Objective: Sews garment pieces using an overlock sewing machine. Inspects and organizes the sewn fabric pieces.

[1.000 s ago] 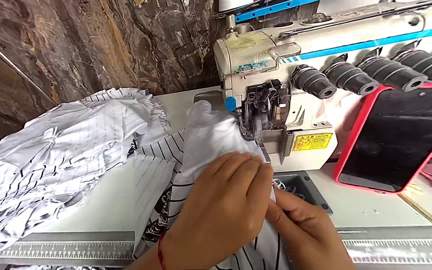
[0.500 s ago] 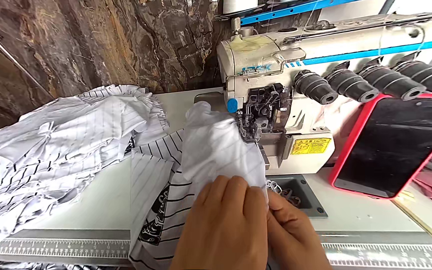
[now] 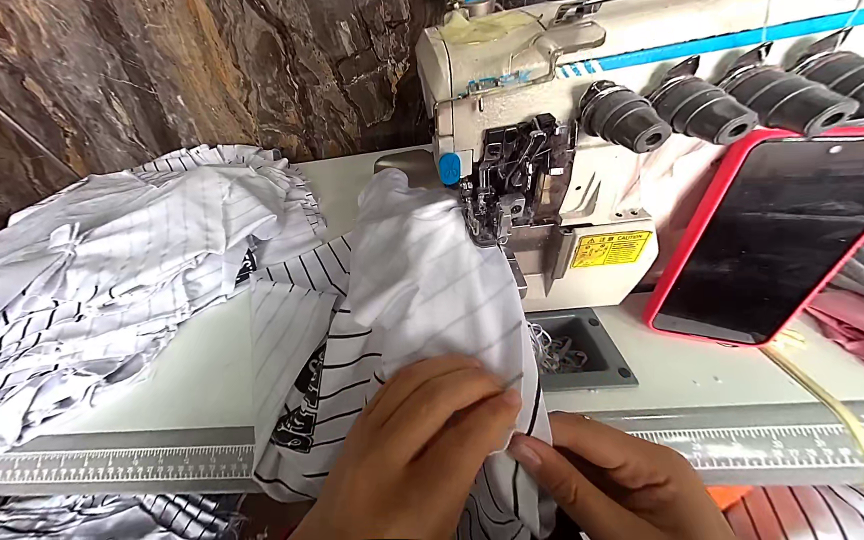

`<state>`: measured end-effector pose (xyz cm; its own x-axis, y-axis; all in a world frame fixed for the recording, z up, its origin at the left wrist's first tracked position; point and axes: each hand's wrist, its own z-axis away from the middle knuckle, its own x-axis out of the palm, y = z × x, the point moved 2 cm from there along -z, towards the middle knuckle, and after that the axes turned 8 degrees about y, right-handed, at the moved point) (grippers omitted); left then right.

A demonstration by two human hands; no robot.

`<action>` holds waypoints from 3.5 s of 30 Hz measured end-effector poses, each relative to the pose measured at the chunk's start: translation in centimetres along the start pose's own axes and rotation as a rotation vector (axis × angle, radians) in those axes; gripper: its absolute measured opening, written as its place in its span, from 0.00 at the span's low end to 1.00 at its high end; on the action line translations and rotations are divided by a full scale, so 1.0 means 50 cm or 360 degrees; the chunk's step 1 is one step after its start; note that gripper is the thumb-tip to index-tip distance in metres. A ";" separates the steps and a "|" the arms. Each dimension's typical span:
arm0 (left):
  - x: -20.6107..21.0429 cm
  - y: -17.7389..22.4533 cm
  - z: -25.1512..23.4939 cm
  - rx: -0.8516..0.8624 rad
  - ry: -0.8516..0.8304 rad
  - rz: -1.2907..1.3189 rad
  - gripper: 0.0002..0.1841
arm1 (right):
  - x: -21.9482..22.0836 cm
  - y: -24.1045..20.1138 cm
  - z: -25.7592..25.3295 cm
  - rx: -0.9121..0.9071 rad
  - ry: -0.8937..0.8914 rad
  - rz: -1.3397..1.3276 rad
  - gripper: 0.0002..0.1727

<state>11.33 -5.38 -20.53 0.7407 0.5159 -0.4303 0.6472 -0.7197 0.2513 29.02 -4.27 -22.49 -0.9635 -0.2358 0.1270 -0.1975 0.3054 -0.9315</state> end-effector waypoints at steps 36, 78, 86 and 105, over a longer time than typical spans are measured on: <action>0.030 -0.019 0.054 0.0195 0.0081 -0.0344 0.16 | 0.001 -0.020 0.015 -0.0018 0.0031 -0.0232 0.09; -0.035 -0.090 -0.159 0.0549 -0.0605 -0.0626 0.20 | 0.025 -0.010 -0.144 -0.0565 0.0492 0.1035 0.16; -0.028 -0.129 -0.212 0.0327 -0.0839 -0.0624 0.21 | 0.029 -0.032 -0.132 -0.0627 0.0362 0.1348 0.21; 0.031 0.048 0.004 -0.0027 -0.0391 -0.0330 0.16 | -0.039 0.026 -0.150 -0.0214 0.0442 0.0711 0.19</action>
<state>14.01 -6.40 -20.78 0.5283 0.5214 -0.6700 0.7844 -0.6019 0.1501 29.26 3.52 -21.41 -0.9668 0.1912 -0.1695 0.2387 0.4395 -0.8660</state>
